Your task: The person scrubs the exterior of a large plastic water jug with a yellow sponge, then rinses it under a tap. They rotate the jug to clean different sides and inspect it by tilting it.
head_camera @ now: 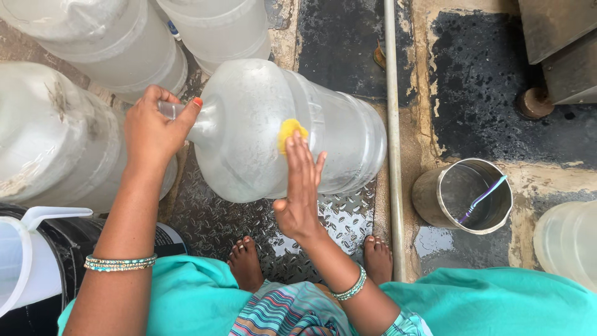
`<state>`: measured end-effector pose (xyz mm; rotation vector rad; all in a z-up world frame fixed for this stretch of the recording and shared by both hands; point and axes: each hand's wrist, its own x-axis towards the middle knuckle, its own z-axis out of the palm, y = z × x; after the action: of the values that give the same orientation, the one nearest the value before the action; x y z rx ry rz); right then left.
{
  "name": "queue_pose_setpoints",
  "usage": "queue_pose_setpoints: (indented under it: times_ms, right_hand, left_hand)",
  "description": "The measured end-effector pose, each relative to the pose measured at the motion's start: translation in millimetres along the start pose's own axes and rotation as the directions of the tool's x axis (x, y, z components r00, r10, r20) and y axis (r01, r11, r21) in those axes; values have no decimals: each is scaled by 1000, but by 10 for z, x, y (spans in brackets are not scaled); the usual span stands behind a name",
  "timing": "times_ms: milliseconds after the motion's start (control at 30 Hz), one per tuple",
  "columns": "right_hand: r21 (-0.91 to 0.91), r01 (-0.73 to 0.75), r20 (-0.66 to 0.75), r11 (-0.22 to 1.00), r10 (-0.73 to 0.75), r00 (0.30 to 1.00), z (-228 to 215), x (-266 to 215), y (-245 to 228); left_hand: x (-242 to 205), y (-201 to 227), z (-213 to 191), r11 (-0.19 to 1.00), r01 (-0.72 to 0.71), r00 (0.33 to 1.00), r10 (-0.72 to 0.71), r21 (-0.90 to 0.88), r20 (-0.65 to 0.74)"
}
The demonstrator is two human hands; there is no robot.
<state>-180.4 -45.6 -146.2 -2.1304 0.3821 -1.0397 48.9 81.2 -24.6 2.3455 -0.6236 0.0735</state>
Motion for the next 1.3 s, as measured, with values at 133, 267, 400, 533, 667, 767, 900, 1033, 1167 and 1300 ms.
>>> queue_pose_setpoints:
  times_ms: [133, 267, 400, 533, 667, 767, 900, 1033, 1167, 1300]
  right_hand:
    - [-215, -99, -36, 972, 93, 995, -176, 66, 593]
    - [-402, -496, -163, 770, 473, 866, -666, 252, 1533]
    - [-267, -487, 52, 832, 517, 854, -743, 371, 1461]
    - [-138, -10, 161, 990, 32, 986, -149, 74, 526]
    - [-301, 172, 206, 938, -112, 972, 32, -242, 500]
    - [-449, -138, 27, 883, 168, 985, -169, -234, 1159]
    - [-416, -492, -144, 765, 478, 866, -425, -100, 1710]
    - [-272, -123, 17, 954, 132, 991, -127, -251, 1273]
    - [-301, 332, 94, 894, -319, 943, 207, -407, 593]
    - [-329, 340, -12, 881, -364, 931, 41, 161, 398]
  left_hand:
    - [-62, -114, 11, 997, -15, 999, 17, 75, -32]
    - [-24, -84, 35, 937, -308, 913, 339, 165, -226]
    - [4, -25, 128, 993, -97, 989, 89, -67, -116]
    - [85, 17, 149, 986, -162, 973, 166, 34, -158]
    - [123, 30, 123, 991, -130, 983, 131, 15, -125]
    - [72, 24, 72, 996, -83, 995, 81, -31, -64]
    - [58, 74, -1, 999, -45, 998, 46, 17, -43]
    - [76, 108, 26, 996, 41, 998, -38, 78, -42]
    - [125, 162, 42, 996, 21, 999, -17, 86, -51]
    - [136, 261, 82, 979, -203, 972, 204, 20, -117]
